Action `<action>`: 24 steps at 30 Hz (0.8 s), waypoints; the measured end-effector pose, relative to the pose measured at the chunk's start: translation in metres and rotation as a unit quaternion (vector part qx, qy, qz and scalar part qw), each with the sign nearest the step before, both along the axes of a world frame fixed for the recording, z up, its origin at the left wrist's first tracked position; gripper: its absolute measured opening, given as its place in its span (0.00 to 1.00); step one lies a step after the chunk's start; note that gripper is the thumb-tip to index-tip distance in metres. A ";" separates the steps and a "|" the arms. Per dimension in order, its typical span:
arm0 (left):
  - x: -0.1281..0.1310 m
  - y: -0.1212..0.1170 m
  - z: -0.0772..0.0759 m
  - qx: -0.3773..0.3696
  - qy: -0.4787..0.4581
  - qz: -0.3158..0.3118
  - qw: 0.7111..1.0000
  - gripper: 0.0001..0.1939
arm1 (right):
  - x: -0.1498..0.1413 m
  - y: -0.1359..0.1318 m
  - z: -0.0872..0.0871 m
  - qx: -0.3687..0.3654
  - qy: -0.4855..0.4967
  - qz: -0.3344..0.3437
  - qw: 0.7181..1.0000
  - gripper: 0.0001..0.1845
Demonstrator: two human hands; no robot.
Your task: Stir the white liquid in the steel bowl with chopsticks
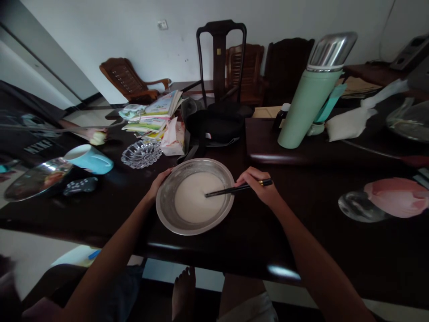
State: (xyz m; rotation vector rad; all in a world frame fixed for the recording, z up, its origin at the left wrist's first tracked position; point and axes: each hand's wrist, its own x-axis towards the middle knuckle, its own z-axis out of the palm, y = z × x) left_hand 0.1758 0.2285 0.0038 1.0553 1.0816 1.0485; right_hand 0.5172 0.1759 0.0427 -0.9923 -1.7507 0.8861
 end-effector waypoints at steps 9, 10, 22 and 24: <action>0.001 0.000 0.001 0.010 0.023 0.013 1.000 0.25 | -0.001 0.000 -0.003 0.027 -0.007 -0.026 0.999 0.16; 0.001 0.000 0.001 0.012 0.025 0.014 1.000 0.24 | 0.000 0.000 -0.004 0.014 0.019 -0.028 0.999 0.17; 0.002 -0.001 0.004 0.014 0.015 0.011 1.000 0.24 | -0.001 0.000 -0.002 0.026 0.023 -0.035 0.999 0.18; 0.001 -0.001 0.002 0.011 0.021 0.015 1.000 0.24 | -0.004 -0.001 -0.003 0.023 0.008 0.013 1.000 0.17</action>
